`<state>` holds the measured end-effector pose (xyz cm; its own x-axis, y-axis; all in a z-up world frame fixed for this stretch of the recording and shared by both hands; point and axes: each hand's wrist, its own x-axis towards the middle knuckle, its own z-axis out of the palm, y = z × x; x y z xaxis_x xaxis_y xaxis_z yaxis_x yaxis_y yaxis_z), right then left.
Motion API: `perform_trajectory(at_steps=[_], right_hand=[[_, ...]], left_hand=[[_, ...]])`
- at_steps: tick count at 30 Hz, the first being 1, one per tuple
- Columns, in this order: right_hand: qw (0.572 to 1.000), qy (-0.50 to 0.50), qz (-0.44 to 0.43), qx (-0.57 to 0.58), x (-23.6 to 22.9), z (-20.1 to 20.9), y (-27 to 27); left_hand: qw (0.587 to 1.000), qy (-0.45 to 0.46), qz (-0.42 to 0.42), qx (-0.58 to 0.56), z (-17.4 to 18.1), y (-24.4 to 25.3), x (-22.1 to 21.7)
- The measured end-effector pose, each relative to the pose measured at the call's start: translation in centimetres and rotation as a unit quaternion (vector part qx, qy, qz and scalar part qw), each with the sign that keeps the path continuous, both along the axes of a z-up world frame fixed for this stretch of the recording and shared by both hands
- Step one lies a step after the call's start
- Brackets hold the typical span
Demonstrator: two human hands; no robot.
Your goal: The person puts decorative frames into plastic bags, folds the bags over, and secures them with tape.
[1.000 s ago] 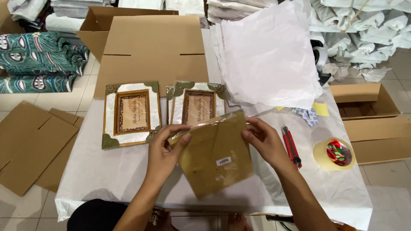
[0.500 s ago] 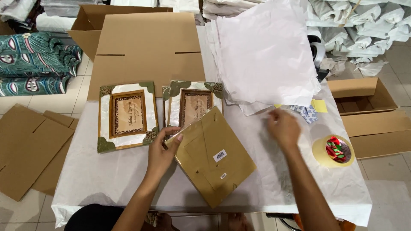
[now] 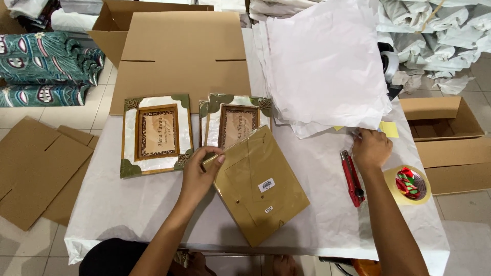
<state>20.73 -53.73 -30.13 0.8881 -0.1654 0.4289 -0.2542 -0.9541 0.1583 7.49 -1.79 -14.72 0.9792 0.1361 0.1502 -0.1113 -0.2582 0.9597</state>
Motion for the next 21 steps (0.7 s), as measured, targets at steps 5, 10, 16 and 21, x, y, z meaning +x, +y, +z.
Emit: perform_trajectory(at_steps=[5, 10, 16, 21], right_hand=[[0.997, -0.046, 0.042, -0.052, -2.8, 3.0, 2.9], [0.946, 0.005, 0.201, 0.253, -6.6, 16.3, 15.8], [0.793, 0.050, 0.447, 0.412, -7.0, 25.8, 27.2], [0.757, 0.115, 0.538, 0.352, -6.0, 26.3, 30.6]], left_hand=[[1.000, -0.004, -0.015, -0.008, -0.4, 0.1, 0.3], [0.999, 0.004, -0.050, -0.014, -0.3, 0.5, 0.4], [0.997, -0.017, -0.074, -0.030, 0.8, 0.3, 0.1], [0.992, -0.042, -0.108, -0.042, 2.2, -0.1, -0.5]])
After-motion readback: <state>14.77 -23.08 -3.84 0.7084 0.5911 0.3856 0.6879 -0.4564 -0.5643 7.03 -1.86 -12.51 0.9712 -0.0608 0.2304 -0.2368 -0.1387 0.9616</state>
